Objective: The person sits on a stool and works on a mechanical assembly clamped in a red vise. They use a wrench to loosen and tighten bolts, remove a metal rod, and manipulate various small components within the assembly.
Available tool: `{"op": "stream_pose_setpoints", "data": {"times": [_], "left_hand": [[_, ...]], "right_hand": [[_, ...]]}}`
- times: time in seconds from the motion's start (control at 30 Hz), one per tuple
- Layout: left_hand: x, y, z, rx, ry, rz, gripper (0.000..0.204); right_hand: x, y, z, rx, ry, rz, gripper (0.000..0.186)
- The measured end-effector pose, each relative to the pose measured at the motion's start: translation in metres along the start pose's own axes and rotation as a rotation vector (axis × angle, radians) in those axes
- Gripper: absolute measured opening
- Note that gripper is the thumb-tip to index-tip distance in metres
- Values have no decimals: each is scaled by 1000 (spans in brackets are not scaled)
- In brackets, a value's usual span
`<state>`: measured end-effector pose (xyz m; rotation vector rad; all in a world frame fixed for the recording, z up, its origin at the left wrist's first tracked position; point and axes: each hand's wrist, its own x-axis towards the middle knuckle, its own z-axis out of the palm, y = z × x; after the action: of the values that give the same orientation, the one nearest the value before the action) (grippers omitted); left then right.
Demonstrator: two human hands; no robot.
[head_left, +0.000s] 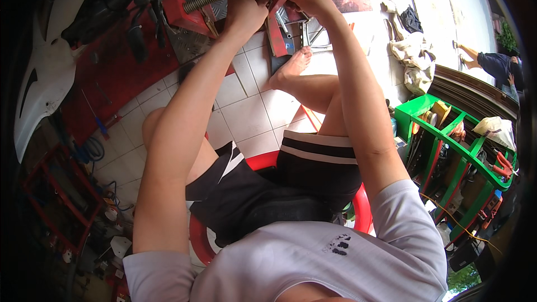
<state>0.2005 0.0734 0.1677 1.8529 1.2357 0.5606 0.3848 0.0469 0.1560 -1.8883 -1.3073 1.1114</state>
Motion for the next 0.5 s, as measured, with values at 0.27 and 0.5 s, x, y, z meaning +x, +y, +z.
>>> {"op": "stream_pose_setpoints", "data": {"times": [0.27,0.5], "left_hand": [[0,2,-1,30,15,5,20],[1,-2,0,25,6,-2,21]], "right_hand": [[-1,-3,-3,-40,-8,3,29],[2,-3,4,-125,45,51,37]]}}
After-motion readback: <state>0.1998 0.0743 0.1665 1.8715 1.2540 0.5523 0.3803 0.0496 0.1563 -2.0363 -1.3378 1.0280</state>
